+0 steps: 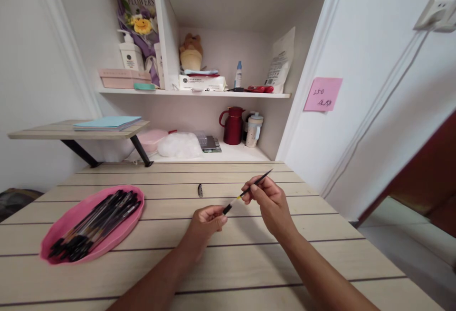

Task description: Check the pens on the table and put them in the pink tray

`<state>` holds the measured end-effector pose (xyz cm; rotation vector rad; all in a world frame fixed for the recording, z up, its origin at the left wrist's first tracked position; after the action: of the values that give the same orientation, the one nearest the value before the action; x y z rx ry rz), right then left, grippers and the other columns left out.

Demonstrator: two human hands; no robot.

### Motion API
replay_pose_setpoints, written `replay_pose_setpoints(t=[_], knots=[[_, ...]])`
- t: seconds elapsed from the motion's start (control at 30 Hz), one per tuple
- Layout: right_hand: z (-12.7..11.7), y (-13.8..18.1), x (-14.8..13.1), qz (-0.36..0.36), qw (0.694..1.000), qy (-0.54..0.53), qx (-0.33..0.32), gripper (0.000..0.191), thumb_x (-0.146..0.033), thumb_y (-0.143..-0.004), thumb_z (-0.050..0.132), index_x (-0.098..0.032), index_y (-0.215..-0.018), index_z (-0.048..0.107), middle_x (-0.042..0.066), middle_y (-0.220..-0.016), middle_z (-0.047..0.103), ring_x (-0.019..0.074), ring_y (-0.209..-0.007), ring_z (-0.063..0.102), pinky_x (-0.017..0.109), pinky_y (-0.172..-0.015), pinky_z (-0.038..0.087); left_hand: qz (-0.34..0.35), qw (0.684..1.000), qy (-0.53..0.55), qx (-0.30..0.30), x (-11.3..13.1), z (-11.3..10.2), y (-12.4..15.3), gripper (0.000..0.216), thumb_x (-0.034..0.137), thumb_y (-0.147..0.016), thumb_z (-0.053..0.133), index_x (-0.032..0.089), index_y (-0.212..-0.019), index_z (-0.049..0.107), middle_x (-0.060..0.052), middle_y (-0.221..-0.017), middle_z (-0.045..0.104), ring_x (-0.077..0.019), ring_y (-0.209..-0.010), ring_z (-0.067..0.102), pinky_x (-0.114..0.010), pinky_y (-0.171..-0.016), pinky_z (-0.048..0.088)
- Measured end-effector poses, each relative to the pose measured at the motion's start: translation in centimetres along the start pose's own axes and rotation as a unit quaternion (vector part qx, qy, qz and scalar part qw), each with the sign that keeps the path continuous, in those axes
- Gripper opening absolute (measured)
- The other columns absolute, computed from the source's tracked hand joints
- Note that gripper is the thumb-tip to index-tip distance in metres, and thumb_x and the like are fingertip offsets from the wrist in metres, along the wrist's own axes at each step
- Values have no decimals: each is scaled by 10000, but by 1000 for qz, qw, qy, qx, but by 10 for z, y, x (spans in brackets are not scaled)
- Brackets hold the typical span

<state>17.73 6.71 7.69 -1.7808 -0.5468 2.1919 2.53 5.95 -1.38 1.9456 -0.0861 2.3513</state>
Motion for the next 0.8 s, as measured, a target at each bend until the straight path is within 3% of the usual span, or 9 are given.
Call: replay_pose_setpoints(t=[0.3, 0.5, 0.7, 0.8], knots=[[4, 3, 2, -2, 1000, -3, -15, 137, -308, -771, 518, -180, -819, 518, 30, -765, 594, 113, -578, 555, 258, -533, 443, 22, 1000, 1, 11, 1, -2, -1, 262, 239, -562, 702, 135, -802, 682, 8, -581, 530, -75, -527, 424, -205, -527, 343], [19, 6, 20, 47, 993, 76, -79, 192, -330, -711, 589, -167, -809, 563, 8, -657, 567, 110, -553, 535, 221, -476, 412, 22, 1000, -9, -20, 9, 5, 4, 305, 261, -603, 665, 136, -880, 680, 7, -549, 535, -82, -522, 413, -208, -532, 333], [10, 2, 16, 45, 994, 94, -44, 260, -393, -741, 532, -167, -867, 563, 40, -764, 597, 108, -557, 538, 223, -474, 405, 9, 1000, -4, -17, 7, 4, 4, 323, 245, -622, 652, 140, -927, 660, 14, -581, 541, -76, -516, 427, -206, -529, 320], [-8, -6, 8, 27, 990, 137, -5, 270, -414, -756, 494, -165, -836, 560, 40, -743, 600, 116, -564, 536, 231, -492, 406, 7, 1000, -5, -23, 4, 3, 3, 318, 255, -653, 632, 142, -950, 646, 19, -586, 527, -70, -520, 431, -202, -537, 322]])
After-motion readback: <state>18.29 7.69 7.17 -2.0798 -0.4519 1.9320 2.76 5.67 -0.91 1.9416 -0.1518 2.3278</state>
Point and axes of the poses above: each hand's wrist, its own y-axis away from the middle knuckle, its own z-axis out of the palm, x = y × z, the point moved 9 cm from there along -y, towards the middle knuckle
